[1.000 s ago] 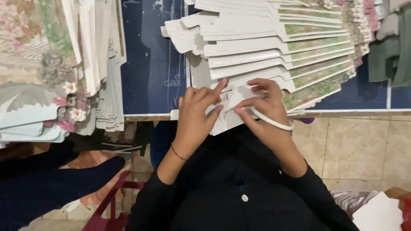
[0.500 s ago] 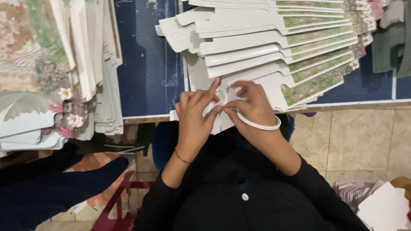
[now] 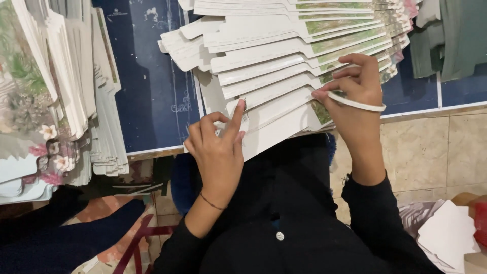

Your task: The person sits and assembles a stack of white paper crafts with floral patterns. They repeatedly pick up a white paper strip, fold it, and insert it into a slot on the craft, then place the assembled item onto a growing pile.

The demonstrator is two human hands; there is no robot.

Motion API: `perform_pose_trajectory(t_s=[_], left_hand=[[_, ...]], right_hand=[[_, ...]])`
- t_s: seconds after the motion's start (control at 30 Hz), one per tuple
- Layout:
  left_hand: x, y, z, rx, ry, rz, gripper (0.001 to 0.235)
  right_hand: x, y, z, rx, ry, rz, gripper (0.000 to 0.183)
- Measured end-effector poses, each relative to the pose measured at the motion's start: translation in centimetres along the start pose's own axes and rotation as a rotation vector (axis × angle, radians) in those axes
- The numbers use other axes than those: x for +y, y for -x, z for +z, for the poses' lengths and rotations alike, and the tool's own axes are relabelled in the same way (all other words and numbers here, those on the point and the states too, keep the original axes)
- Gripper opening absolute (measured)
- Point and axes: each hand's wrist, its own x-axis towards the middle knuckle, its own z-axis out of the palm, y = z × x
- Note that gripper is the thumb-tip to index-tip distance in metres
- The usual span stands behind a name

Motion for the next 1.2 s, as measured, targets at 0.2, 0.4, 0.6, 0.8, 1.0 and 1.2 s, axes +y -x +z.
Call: perform_pose_trajectory(t_s=[0.2,0.4,0.6,0.8,1.0,1.2], left_hand=[[1.6,-1.6,3.6,0.054,0.019,0.078,0.073],[5.2,-3.2,7.9,0.102,0.04,0.24,0.054],[6.6,-4.0,7.6,0.141,-0.001,0.364,0.036],[8.0,-3.7,8.1,0.164,0.016,0.397,0.031],[8.2,-3.9,9.6,0.151,0.02,0.388,0.035],[4.4,-0.7,4.7,-0.024,-0.106,0.317,0.083]], right_hand=[[0.4,0.4,0.8,0.012,0.001,0.007,0.022],[0.0,-0.1,-0.4,0.024,-0.041,-0.048,0.023],[0.7,-0.1,-0.6,-0.105,-0.136,-0.019,0.01],[0.1,1.1,-0.1,-0.013,-0.05,-0.184,0.01],[-1.5,3.1,-0.7,0.12,-0.162,-0.178,0.011],[-3.7,3.4,-2.1,0.136,-0.089,-0.171,0.009]])
